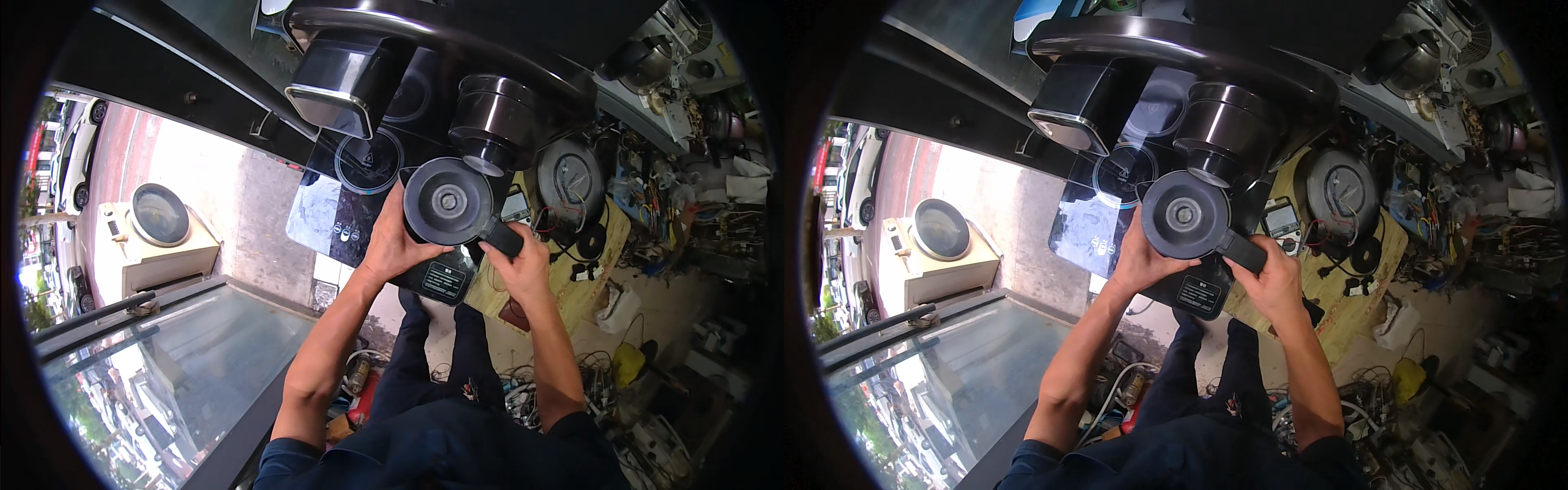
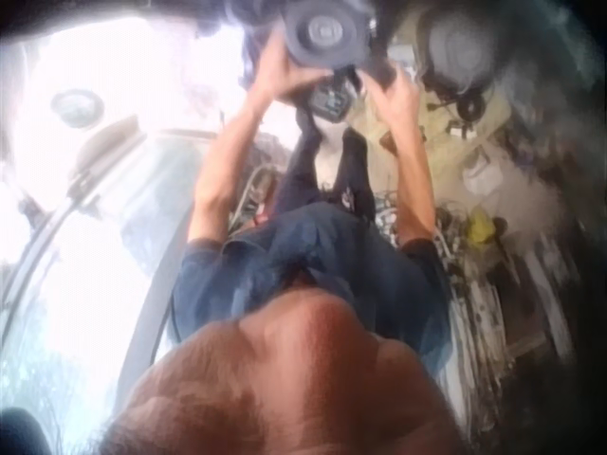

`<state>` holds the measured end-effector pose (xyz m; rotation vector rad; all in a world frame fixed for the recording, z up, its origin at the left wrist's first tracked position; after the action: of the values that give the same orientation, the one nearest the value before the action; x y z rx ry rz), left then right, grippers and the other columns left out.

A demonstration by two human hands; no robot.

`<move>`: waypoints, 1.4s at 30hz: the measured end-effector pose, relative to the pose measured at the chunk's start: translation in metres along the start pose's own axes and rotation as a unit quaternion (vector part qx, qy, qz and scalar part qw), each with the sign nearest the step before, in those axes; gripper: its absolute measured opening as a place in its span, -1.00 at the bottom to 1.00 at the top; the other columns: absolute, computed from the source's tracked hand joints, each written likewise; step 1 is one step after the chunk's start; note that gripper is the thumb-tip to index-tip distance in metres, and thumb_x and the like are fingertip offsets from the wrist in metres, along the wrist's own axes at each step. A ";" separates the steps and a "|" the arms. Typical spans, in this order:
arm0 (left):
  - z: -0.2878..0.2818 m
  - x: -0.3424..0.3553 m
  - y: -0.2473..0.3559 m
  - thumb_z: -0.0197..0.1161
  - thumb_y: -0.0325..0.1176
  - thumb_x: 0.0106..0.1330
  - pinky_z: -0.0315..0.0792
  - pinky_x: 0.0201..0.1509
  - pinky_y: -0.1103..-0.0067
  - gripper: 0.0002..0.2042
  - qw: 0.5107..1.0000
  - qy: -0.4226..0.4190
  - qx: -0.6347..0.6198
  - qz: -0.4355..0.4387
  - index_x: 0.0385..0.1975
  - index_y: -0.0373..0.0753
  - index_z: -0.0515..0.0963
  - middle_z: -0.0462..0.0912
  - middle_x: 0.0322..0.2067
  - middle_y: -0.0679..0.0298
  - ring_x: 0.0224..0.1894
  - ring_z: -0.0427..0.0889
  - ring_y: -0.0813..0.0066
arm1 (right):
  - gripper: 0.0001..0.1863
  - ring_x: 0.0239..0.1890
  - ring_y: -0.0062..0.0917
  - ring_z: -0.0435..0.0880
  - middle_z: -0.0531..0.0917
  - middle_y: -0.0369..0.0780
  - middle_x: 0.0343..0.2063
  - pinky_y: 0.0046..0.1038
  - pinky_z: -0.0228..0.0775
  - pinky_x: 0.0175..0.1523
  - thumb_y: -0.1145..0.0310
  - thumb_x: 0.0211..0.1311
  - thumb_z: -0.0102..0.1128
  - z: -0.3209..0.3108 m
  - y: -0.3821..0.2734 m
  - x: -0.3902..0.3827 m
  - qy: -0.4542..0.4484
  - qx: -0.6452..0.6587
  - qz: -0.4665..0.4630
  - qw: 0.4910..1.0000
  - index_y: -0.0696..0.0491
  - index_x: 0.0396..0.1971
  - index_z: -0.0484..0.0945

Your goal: The person disassembles a stainless steel electric kettle, removes the base, and uses a screwdriver to unscrew the bottom plate. They then reassemble the kettle, place it on an induction cooktop, and use a multimeter to test the electrical connection.

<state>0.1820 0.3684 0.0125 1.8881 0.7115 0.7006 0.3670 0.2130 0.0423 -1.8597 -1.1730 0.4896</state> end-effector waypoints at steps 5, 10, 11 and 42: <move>0.015 0.008 -0.008 0.85 -0.08 -0.20 0.37 0.52 0.21 0.33 0.999 -0.012 0.050 0.010 0.57 -0.39 0.08 0.43 0.40 -0.19 0.44 0.47 -0.19 | -0.62 -0.48 -0.43 0.77 0.76 -0.10 -0.47 -0.39 0.58 -0.32 0.35 0.22 0.60 -0.004 0.028 -0.001 -0.010 0.039 0.062 0.997 0.19 -0.11 0.61; 0.015 0.010 -0.009 0.86 -0.04 -0.23 0.36 0.54 0.21 0.35 0.998 -0.002 0.066 0.019 0.55 -0.43 0.07 0.41 0.39 -0.25 0.45 0.45 -0.22 | -0.61 -0.48 -0.44 0.76 0.76 -0.10 -0.47 -0.40 0.58 -0.31 0.33 0.22 0.61 -0.005 0.032 0.004 -0.002 0.054 0.061 0.997 0.20 -0.12 0.61; 0.016 0.010 -0.010 0.86 -0.04 -0.24 0.35 0.54 0.21 0.36 0.998 -0.001 0.067 0.021 0.55 -0.43 0.07 0.41 0.39 -0.25 0.45 0.44 -0.22 | -0.61 -0.48 -0.44 0.76 0.76 -0.10 -0.47 -0.40 0.58 -0.31 0.33 0.22 0.61 -0.006 0.031 0.005 -0.006 0.054 0.063 0.997 0.21 -0.12 0.61; 0.024 0.011 -0.027 0.85 -0.03 -0.26 0.42 0.50 0.25 0.37 0.999 -0.024 0.021 -0.011 0.56 -0.39 0.04 0.46 0.37 -0.14 0.42 0.51 -0.15 | -0.09 0.24 -0.09 0.73 0.62 -0.03 0.34 -0.23 0.67 0.19 0.17 0.08 0.66 -0.002 -0.051 0.036 -0.050 -0.096 -0.127 0.986 -0.01 0.48 0.47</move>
<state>0.2021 0.3721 -0.0193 1.9262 0.7197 0.6283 0.3585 0.2536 0.0894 -1.8278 -1.5474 0.3391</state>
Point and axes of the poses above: each hand's wrist, its own x-axis towards the middle knuckle, its own z-axis out of the palm, y = z × x, the point moved 9 cm from there along x, towards the middle knuckle
